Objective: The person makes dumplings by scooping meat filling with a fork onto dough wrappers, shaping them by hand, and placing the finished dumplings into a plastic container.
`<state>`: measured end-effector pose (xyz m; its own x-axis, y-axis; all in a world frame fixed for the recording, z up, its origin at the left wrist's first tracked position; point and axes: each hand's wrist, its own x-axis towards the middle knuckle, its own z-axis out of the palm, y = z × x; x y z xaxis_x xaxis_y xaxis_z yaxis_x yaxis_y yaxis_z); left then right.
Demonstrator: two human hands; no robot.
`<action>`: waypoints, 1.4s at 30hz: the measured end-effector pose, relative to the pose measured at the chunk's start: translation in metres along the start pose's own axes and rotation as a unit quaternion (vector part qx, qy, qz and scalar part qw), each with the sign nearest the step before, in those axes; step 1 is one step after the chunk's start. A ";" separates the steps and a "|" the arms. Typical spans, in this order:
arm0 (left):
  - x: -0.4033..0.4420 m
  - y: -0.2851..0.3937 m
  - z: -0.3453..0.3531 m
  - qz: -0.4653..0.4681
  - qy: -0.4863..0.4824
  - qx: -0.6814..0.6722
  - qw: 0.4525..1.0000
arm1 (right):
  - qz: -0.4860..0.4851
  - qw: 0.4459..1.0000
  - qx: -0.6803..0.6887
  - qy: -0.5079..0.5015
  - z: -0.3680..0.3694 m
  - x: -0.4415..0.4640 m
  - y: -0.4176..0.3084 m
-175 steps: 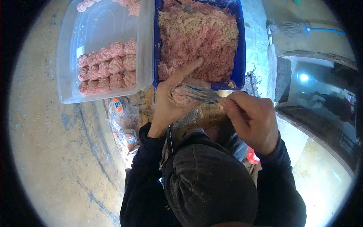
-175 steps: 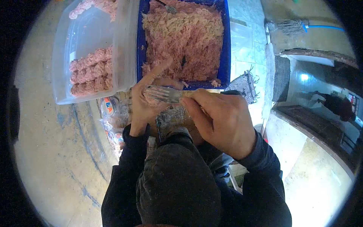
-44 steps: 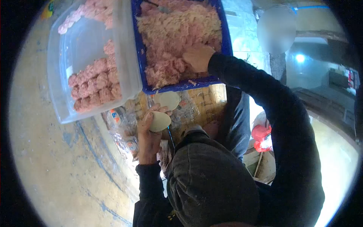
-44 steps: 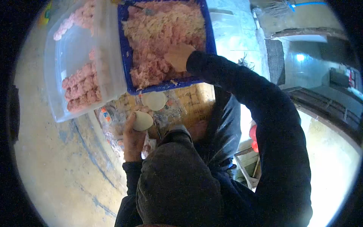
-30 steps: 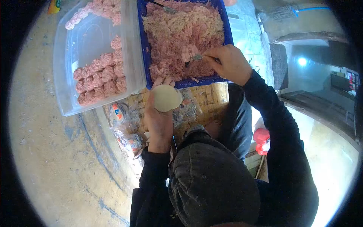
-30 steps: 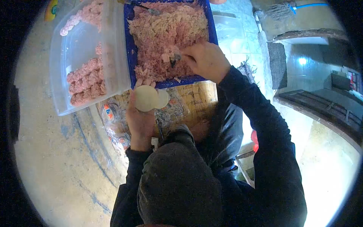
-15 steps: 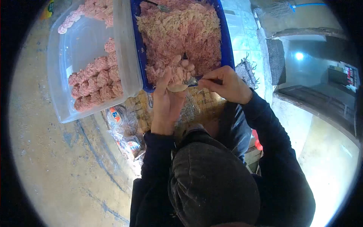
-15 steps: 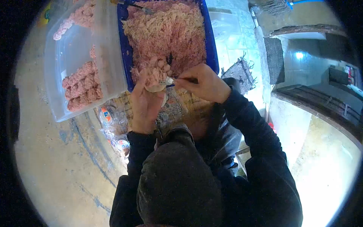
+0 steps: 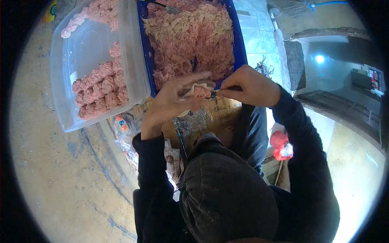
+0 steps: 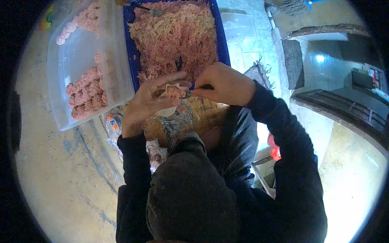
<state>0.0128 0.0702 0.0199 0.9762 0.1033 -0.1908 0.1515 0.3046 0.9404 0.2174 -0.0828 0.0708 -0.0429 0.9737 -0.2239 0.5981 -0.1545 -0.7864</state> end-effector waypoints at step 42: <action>0.014 -0.047 0.044 0.139 0.266 -0.499 0.813 | 0.115 0.892 -0.152 0.409 0.038 -0.024 -0.009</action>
<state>0.0262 0.0160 -0.0145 0.7052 0.6134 -0.3556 -0.5243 0.7888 0.3209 0.1824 -0.1111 0.0610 0.6324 0.7383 0.2345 0.7114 -0.4338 -0.5529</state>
